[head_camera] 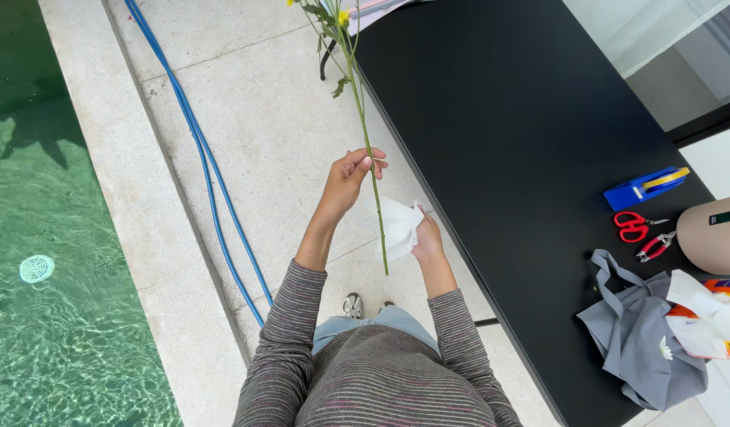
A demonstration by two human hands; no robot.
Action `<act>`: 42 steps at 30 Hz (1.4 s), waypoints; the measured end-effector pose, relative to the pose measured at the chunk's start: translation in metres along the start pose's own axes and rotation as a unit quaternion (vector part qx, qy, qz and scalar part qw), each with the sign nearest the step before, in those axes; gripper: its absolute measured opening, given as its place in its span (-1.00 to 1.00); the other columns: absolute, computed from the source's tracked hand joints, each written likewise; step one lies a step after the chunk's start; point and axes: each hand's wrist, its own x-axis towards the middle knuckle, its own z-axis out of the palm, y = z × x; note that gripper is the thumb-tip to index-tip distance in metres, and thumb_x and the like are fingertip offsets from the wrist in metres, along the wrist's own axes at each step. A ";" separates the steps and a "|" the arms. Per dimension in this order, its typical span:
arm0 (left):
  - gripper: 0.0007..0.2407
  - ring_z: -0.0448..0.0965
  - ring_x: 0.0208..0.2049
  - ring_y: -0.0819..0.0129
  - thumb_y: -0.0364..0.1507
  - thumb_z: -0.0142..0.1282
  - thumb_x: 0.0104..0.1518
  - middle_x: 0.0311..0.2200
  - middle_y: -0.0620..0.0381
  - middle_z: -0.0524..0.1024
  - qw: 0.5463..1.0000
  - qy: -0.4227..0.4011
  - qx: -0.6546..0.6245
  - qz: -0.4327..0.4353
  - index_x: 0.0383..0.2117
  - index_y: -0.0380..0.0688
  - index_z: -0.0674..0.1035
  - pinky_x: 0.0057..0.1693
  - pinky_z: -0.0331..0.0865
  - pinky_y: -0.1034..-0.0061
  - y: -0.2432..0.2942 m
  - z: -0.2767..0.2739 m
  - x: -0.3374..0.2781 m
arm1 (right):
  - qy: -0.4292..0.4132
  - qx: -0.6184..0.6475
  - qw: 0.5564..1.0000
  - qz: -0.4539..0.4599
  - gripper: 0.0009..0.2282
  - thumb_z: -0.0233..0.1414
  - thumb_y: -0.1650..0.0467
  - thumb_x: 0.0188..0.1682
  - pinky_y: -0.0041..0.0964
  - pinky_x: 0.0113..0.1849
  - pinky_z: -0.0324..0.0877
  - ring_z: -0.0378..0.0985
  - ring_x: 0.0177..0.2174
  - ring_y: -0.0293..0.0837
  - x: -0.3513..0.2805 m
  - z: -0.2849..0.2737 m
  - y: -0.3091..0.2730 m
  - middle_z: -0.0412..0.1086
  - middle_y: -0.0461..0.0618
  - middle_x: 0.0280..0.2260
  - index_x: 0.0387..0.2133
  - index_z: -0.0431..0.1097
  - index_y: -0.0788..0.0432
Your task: The person takes flower stems out of a bucket and wipes the lower part of each stem with a white tissue. They place the cleaned stems on the table, handling yellow flowers and purple flowers.
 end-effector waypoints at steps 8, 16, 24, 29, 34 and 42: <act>-0.82 -0.09 0.31 -0.24 -0.49 -0.13 0.25 0.26 -0.13 0.16 0.991 -0.049 0.111 -0.065 -0.27 -0.09 0.60 0.29 -0.46 -0.27 -0.031 0.014 -0.005 | -0.077 0.121 0.988 -0.065 -0.71 -0.29 0.29 0.16 -0.35 -0.05 0.38 0.52 -0.17 -0.24 -0.069 0.085 -0.083 0.47 -0.04 -0.18 -0.16 0.37 0.15; -0.84 -0.28 0.36 -0.05 -0.38 -0.08 0.26 0.30 0.13 0.10 0.979 -0.085 0.151 -0.106 -0.23 0.06 0.61 0.17 -0.60 -0.49 -0.045 0.005 -0.009 | -0.074 -0.054 0.989 -0.118 -0.72 -0.23 0.30 0.15 -0.39 -0.24 0.46 0.54 -0.38 -0.37 -0.045 0.074 -0.045 0.50 -0.14 -0.38 -0.25 0.44 0.15; -0.83 -0.28 0.37 0.02 -0.39 -0.14 0.28 0.28 0.19 0.13 0.976 -0.097 0.167 -0.098 -0.27 0.07 0.59 0.17 -0.59 -0.51 -0.016 0.007 -0.004 | -0.130 -0.085 0.984 -0.086 -0.68 -0.27 0.28 0.17 -0.27 -0.13 0.39 0.55 -0.28 -0.20 -0.025 0.011 0.014 0.50 0.00 -0.27 -0.16 0.43 0.16; -0.84 -0.26 0.37 0.04 -0.40 -0.14 0.28 0.24 0.10 0.18 0.971 -0.110 0.191 -0.098 -0.32 0.06 0.57 0.19 -0.60 -0.46 0.009 0.022 0.015 | -0.057 -0.211 0.968 -0.127 -0.72 -0.32 0.42 0.14 -0.18 -0.01 0.25 0.41 -0.15 -0.20 -0.064 -0.020 0.039 0.42 0.03 -0.21 -0.06 0.32 0.25; -0.82 0.38 -0.05 0.39 -0.40 -0.18 0.31 -0.19 0.28 0.52 0.973 -0.147 0.122 -0.132 -0.27 0.06 0.57 0.18 0.10 0.13 -0.051 0.055 0.033 | -0.015 -0.207 0.969 -0.133 -0.73 -0.34 0.42 0.15 -0.17 -0.01 0.25 0.37 -0.16 -0.21 -0.058 -0.035 0.046 0.39 0.03 -0.22 -0.06 0.30 0.25; -0.81 0.52 -0.48 0.41 -0.46 -0.19 0.28 -0.49 0.14 0.55 0.952 -0.209 0.172 -0.145 -0.32 -0.06 0.57 -0.17 0.39 0.45 -0.087 0.112 0.102 | -0.024 -0.193 0.980 -0.034 -0.71 -0.34 0.38 0.15 -0.15 0.01 0.23 0.37 -0.11 -0.13 -0.065 -0.054 0.005 0.38 0.07 -0.22 0.01 0.28 0.14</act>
